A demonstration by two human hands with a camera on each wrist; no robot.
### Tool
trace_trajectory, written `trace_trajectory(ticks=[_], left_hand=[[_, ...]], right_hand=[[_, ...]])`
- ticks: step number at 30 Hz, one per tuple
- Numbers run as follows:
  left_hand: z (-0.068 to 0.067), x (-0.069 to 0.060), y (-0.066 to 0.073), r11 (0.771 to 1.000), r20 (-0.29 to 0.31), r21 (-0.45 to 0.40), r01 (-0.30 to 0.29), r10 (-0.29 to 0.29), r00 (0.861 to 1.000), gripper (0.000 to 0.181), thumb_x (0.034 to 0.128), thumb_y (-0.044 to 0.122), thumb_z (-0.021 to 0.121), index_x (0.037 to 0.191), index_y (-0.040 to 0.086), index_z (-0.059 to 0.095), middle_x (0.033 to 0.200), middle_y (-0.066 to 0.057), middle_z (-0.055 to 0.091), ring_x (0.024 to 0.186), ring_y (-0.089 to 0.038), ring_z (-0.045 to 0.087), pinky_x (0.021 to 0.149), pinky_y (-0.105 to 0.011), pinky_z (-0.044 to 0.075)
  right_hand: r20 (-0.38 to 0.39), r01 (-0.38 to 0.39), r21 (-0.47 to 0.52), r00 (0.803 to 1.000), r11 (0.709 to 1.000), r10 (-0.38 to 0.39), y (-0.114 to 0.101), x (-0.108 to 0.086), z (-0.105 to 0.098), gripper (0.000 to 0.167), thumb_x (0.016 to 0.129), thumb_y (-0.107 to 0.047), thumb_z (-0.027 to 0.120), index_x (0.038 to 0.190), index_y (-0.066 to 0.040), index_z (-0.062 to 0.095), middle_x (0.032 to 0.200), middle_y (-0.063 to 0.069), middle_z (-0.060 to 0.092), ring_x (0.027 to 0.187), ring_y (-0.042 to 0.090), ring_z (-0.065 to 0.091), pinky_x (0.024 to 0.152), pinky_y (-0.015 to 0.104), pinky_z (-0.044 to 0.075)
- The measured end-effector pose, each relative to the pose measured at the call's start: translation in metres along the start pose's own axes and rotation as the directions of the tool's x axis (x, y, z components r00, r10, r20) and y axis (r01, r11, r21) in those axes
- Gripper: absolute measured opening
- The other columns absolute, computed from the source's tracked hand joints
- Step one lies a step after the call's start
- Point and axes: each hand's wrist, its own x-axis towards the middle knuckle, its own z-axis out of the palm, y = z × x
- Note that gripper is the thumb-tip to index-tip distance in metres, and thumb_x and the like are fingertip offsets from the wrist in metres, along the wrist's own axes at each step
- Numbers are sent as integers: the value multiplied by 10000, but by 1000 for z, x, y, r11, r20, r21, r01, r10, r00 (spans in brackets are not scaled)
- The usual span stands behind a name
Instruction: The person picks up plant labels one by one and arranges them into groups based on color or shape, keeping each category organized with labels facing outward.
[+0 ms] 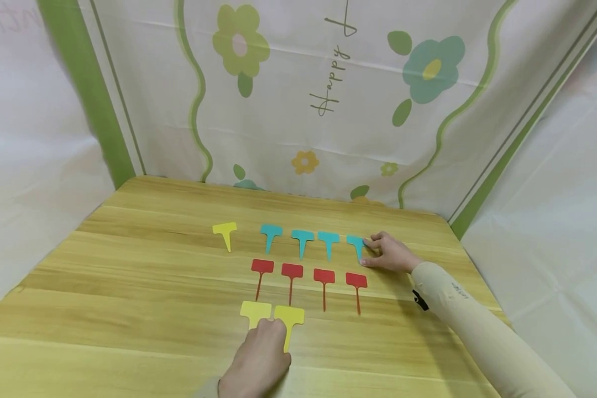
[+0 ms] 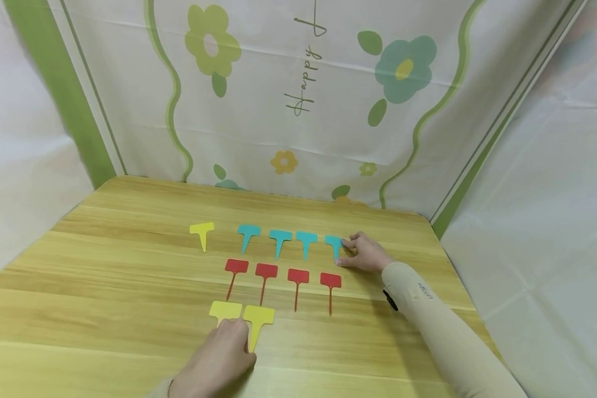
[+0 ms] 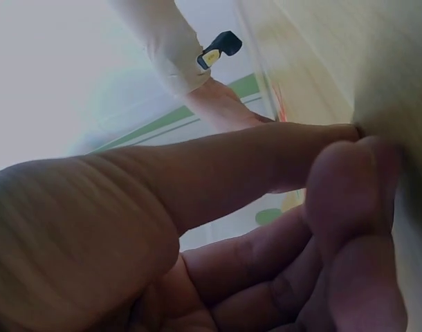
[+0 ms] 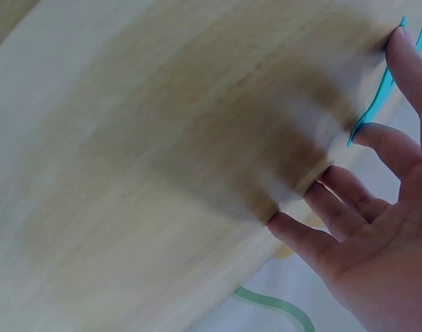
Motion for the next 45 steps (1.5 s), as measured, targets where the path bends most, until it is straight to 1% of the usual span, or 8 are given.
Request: trace_trajectory(ticks=[8,15,27,30,34,38,42,45], left_hand=[[2,2,0,1000,-6,-11,-12,12,1000,227,679,-122,667,630,44,519,571,-4,450,489,-131,361,424,-273,361],[4,2,0,1000,-30,-6,-22,22,999,274,675,-121,653,578,75,489,537,19,424,477,-117,330,412,-260,338],[3,5,2,1000,-7,-25,-3,3,1000,236,708,-70,746,611,36,559,568,5,465,507,-125,380,447,-272,378],[3,7,1,999,-30,-12,-31,30,999,292,689,-61,766,578,67,527,555,29,433,511,-116,365,453,-265,368],[4,5,1,998,-63,-4,-56,56,996,379,672,-66,767,530,107,460,537,67,345,498,-105,335,442,-251,346],[2,3,2,998,-60,-27,-52,50,997,380,677,-77,751,525,102,452,543,76,299,485,-101,327,432,-244,338],[-1,0,3,997,-50,-27,-77,75,996,400,694,-49,774,519,106,449,544,87,269,480,-88,313,434,-233,331],[-9,-2,4,995,-22,0,-99,99,995,436,734,21,807,512,110,443,519,95,246,462,-72,294,426,-221,314]], right_hand=[[0,-5,5,1000,1000,5,-1,-1,0,833,856,-499,722,1450,1,420,1451,316,329,1289,517,357,1023,624,317],[-4,-4,3,1000,1000,4,0,-1,0,830,856,-503,720,1448,-2,426,1447,310,337,1284,511,364,1021,622,319],[1,1,3,1000,1000,-1,-2,-2,0,820,867,-484,718,1446,14,420,1451,321,326,1286,516,361,1019,623,321],[1,1,10,1000,1000,-1,-1,0,-1,828,865,-487,718,1446,20,415,1451,325,321,1289,518,356,1020,623,320],[3,4,10,1000,1000,-4,-2,2,-2,833,866,-488,716,1449,22,408,1457,326,312,1296,520,345,1022,625,316],[10,2,6,1000,1000,-2,-2,2,-2,828,870,-489,711,1454,13,406,1464,319,307,1305,513,337,1029,623,308],[19,1,8,1000,1000,-1,-2,1,-1,830,866,-485,719,1456,4,402,1469,316,305,1311,502,336,1039,612,305],[21,9,0,1000,1000,-8,-2,-1,0,828,869,-481,717,1452,14,401,1464,326,306,1303,508,342,1033,615,310]])
